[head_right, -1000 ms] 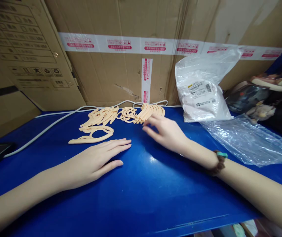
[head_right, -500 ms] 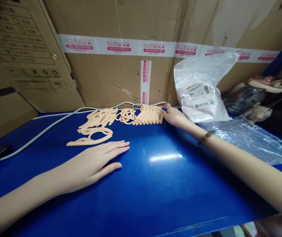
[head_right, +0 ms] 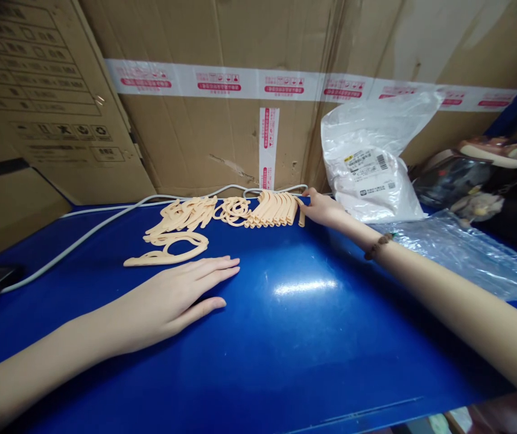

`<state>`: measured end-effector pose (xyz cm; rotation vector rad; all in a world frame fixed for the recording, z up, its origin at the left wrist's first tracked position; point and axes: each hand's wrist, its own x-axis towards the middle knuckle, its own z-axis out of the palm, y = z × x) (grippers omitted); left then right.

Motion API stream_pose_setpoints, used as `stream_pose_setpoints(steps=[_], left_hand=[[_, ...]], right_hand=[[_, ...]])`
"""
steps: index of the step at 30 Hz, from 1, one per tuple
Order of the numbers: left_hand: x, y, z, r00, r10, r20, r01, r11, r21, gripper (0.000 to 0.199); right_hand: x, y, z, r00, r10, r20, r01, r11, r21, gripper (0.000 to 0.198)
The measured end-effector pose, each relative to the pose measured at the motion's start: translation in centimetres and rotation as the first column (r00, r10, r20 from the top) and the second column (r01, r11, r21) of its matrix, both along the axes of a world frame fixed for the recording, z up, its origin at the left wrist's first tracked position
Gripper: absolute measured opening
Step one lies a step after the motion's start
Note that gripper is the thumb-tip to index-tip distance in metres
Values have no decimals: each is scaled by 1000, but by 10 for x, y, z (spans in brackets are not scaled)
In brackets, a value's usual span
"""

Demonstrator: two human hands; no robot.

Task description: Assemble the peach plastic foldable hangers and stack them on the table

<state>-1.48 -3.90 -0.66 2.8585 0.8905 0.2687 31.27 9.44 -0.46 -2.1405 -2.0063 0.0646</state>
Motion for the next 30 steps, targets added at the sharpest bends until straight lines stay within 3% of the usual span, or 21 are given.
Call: stream_pose_setpoints(steps=[4,7,15,18,21,25,28,30], left_hand=[[0,0,0,1000,-3,-11,3,1000,9,49],[0,0,1,1000,-2,-24,2,1000,25,48],[5,-4,2,1000,15,10,-15,1000,6,48],[7,-5,4,998,26,49,-24,999,-29,51],[7,-5,6,997,7,74,-4,999,-44,41],[6,-3,8,994,4,111,0,999,-39,19],[6,-3,9,990,21,141,-17,999,-33,15],[5,-3,9,987,19,160,-16,1000,-25,15]], right_hand=[[0,-21,13,998,15,63,-9,996,-87,43],[1,-47,23,986,121,112,-100,980,-173,31],[-34,-134,36,910,397,119,-336,875,-349,19],[-60,-154,39,805,588,-77,-582,758,-293,20],[-81,-161,40,711,674,-199,-703,682,-202,17],[-94,-153,38,610,760,-223,-790,605,-99,10],[-95,-139,36,554,810,-192,-830,556,-45,15],[-95,-128,36,549,827,-120,-834,552,-12,17]])
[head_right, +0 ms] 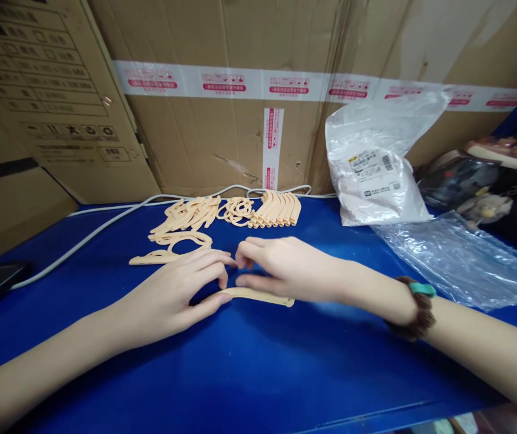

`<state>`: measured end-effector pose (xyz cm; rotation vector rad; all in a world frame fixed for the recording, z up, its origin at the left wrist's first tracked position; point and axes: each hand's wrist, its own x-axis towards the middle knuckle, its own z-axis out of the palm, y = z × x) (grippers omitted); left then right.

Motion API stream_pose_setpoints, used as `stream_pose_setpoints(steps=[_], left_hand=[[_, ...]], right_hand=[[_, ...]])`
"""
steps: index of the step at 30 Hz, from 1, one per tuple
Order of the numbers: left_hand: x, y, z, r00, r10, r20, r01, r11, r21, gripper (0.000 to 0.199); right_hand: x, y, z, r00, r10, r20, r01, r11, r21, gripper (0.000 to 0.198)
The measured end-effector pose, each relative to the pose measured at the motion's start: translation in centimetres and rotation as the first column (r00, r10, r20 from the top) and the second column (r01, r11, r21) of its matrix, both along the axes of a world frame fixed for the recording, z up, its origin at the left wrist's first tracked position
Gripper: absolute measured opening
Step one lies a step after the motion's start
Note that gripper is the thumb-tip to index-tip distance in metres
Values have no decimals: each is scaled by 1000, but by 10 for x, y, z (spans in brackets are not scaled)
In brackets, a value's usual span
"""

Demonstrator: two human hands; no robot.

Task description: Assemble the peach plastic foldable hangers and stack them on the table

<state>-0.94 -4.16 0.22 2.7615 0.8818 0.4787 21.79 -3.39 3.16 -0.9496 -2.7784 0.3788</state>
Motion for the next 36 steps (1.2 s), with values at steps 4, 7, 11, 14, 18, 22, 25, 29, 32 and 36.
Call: stream_pose_setpoints(steps=[4,7,11,14,18,22,25,29,32,36], left_hand=[[-1,0,-1,1000,-4,21,5,1000,-13,14],[-1,0,-1,1000,-4,17,4,1000,-29,14],[-1,0,-1,1000,-14,15,14,999,-38,16],[-2,-1,-1,1000,-14,17,14,999,-46,16],[-3,-1,-1,999,-15,31,17,999,-50,15],[-3,-1,-2,1000,-14,28,16,999,-52,14],[-3,-1,-2,999,-16,31,18,998,-54,15],[-3,0,0,999,-28,18,29,999,-39,16],[-5,1,2,998,-65,-9,65,998,-16,16],[-7,2,5,995,-92,-33,93,996,16,14]], right_hand=[[-3,27,1,986,-117,120,78,954,290,27],[-10,47,2,963,-211,166,122,894,431,24],[-23,70,1,935,-297,195,137,808,573,25],[-31,84,-1,904,-379,200,195,779,596,29],[-39,95,-1,886,-412,212,224,782,582,33],[-43,100,-1,878,-426,220,238,786,571,31],[-45,101,-1,872,-442,210,259,780,569,29],[-45,102,-2,864,-467,187,295,772,563,28],[-44,105,-4,855,-495,155,340,760,554,25],[-42,109,-8,842,-529,108,393,738,549,23]])
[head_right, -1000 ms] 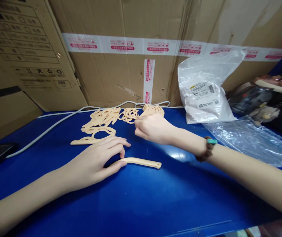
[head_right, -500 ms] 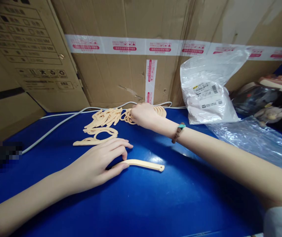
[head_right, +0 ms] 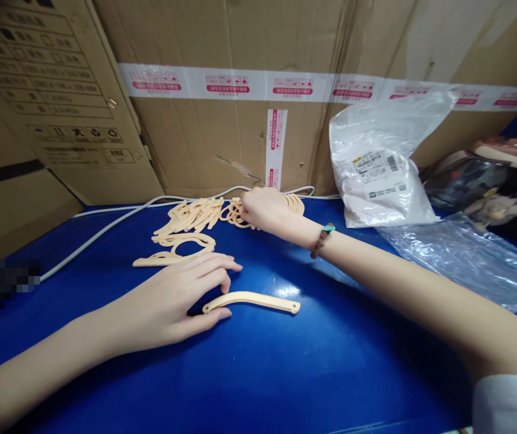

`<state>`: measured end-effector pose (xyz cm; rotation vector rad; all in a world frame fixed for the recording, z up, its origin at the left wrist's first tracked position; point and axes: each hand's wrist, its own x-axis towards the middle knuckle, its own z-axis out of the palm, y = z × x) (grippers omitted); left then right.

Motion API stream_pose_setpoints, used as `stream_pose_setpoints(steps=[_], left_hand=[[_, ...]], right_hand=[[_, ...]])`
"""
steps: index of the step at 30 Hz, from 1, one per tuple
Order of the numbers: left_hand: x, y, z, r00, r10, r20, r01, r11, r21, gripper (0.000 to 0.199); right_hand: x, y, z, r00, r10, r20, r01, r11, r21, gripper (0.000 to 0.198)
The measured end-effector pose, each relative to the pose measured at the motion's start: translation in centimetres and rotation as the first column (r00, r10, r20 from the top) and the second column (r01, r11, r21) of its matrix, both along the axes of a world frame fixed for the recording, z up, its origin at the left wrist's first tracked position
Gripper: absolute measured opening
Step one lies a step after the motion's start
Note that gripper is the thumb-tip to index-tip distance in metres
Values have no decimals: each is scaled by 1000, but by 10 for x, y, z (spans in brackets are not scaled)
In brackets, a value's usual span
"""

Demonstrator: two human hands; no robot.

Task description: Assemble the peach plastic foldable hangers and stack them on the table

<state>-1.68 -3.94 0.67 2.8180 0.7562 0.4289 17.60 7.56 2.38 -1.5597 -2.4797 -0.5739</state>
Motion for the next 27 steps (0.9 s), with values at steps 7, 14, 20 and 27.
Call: stream_pose_setpoints(steps=[7,14,20,27], left_hand=[[-1,-1,5,998,62,26,-61,997,-44,22],[0,8,-1,741,469,481,-203,839,-505,45],[9,11,1,713,597,368,-27,548,-836,48],[9,4,3,808,493,322,1,545,-838,35]], right_hand=[[4,0,14,998,-21,-66,29,992,124,29],[30,-37,18,904,294,-311,-225,945,237,17],[41,-72,-5,845,522,-119,-493,845,207,13],[41,-82,-14,859,490,-148,-453,863,224,14]])
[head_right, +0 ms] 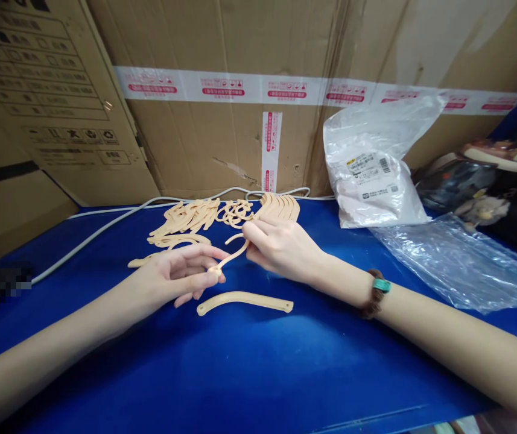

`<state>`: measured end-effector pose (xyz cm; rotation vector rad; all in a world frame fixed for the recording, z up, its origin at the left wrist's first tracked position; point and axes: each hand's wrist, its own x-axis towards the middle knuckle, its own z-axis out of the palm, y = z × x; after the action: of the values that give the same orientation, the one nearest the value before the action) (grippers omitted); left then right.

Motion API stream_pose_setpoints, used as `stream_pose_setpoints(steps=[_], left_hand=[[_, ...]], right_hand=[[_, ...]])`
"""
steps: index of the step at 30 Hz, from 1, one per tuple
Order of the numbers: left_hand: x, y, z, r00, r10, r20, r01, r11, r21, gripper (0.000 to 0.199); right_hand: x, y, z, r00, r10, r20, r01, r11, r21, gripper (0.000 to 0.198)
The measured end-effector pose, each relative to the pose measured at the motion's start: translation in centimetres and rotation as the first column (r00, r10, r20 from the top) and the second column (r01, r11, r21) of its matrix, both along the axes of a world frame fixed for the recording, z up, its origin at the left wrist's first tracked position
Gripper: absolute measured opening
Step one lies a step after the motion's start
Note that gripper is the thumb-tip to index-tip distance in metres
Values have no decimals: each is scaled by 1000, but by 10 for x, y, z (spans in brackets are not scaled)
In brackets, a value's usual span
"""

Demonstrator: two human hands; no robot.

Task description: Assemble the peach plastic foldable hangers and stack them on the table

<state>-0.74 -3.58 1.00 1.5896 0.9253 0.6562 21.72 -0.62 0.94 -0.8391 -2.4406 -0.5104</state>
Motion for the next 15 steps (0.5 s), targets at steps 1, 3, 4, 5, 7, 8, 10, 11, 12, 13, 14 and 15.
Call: stream_pose_setpoints(steps=[1,3,4,5,7,8,10,11,12,13,14,15], left_hand=[[0,-1,1,1000,5,-17,-4,1000,18,30],[0,-2,1,999,2,-32,1,997,74,23],[1,-3,1,999,-2,-33,6,995,101,21],[2,-4,1,999,-10,-30,14,993,117,21],[4,-6,-1,1000,-22,-11,23,995,99,23],[6,-6,-3,1000,-18,-4,18,996,84,24],[8,-7,-6,1000,16,-26,-13,994,106,26],[9,-7,-8,997,40,-61,-31,988,149,27],[9,-7,-9,992,62,-106,-40,979,202,26],[10,-8,-10,986,75,-149,-36,969,246,25],[10,-8,-11,981,74,-180,-24,963,268,25],[9,-8,-11,978,61,-197,-6,963,269,26]], right_hand=[[0,0,-1,1000,-18,-24,17,999,-33,12],[0,0,-2,995,-36,-95,25,993,-112,6],[0,0,-3,991,-39,-128,20,989,-148,4],[0,-1,-3,988,-38,-149,12,985,-172,3],[-2,-3,-4,989,-41,-139,18,986,-164,4],[-3,-4,-4,992,-51,-119,34,990,-134,6],[-4,-6,-4,993,-70,-94,65,996,-57,10],[-4,-6,-4,993,-74,-97,72,997,-28,11],[-4,-7,-4,991,-73,-110,73,997,-7,12],[-4,-7,-3,989,-69,-127,70,998,6,11],[-4,-7,-3,987,-66,-144,68,998,11,11],[-4,-7,-3,986,-63,-155,65,998,9,9]])
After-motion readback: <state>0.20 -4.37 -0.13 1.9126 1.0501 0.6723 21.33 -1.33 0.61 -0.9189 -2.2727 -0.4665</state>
